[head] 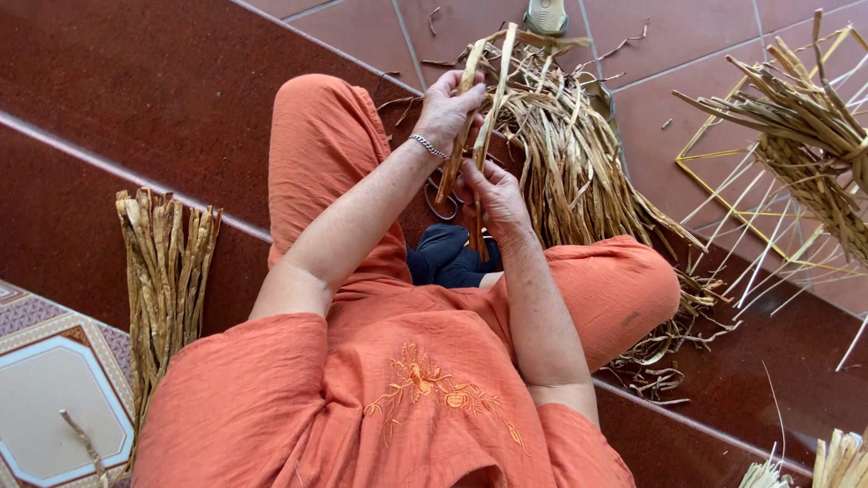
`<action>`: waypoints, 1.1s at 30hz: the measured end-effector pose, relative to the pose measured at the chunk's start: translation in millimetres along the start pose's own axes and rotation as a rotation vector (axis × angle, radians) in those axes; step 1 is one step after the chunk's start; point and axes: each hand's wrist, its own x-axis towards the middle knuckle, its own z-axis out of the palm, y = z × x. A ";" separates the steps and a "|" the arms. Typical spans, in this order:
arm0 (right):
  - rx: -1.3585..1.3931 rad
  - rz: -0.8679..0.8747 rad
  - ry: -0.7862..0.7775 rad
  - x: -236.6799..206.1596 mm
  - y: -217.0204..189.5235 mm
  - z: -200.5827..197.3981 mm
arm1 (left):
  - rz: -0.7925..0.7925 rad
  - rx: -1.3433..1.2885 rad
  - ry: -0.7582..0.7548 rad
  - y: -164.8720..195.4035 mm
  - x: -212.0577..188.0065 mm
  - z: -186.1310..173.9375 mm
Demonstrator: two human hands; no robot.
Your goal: The person sits on a tiled floor and processes bundles of dried plant strips. They separate and align the strips, then use scissors to trim and cut them into shorter pieces, placing the cut pieces into a pile on the floor.
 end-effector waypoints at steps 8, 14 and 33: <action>0.356 0.007 0.122 7.6 -19.2 4.8 | -0.100 0.143 -0.156 -14.6 -15.0 -2.7; 0.474 -0.091 0.082 20.2 -17.8 9.5 | 0.036 0.320 -0.189 -33.9 -27.1 0.9; 0.314 -0.047 0.144 14.1 -4.6 29.3 | 0.199 0.748 -0.141 -48.8 -54.7 -8.9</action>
